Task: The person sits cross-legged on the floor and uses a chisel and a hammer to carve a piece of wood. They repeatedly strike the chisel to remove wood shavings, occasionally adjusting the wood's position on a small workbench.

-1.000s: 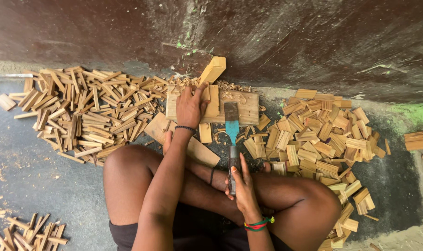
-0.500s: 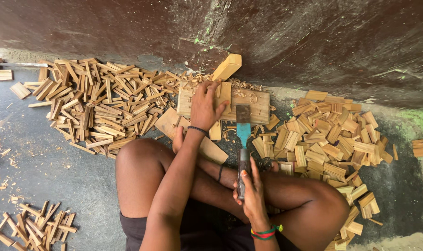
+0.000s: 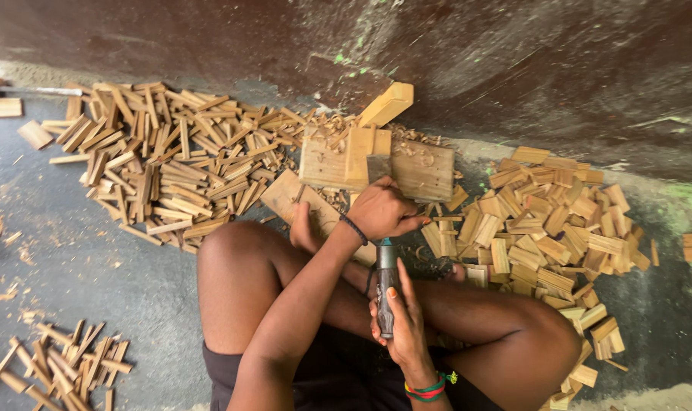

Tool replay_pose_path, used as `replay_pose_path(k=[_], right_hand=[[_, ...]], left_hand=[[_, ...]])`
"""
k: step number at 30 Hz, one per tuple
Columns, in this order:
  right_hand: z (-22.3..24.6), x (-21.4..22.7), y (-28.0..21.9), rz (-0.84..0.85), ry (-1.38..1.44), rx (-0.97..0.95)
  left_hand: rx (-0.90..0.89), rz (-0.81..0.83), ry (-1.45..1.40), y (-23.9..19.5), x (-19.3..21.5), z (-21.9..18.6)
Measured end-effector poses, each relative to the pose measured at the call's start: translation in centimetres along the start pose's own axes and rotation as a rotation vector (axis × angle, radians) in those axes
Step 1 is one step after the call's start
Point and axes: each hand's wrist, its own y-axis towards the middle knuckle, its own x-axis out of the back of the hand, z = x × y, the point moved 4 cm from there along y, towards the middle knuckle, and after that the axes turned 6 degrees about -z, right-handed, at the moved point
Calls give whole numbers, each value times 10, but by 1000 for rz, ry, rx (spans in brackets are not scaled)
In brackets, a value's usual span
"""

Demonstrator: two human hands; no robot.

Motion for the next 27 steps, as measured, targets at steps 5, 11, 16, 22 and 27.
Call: replay_pose_path(k=[5,11,16,22,27], right_hand=[[-3,1,3,-12,-1,-26],[-3,4,0,-34,20,-41],[1,2,1,-49,14,-44],[4,-1,1,-60,15,-38],[6,-1,3,-67,-17,-37]], left_hand=[[41,7,8,-6,-7,5],[11,7,-25,-8,-14,4],[1,-13,-34,-5,-7,4],[6,-27,-51,-2,-4,6],[24,-57,-73,-2,-6,8]])
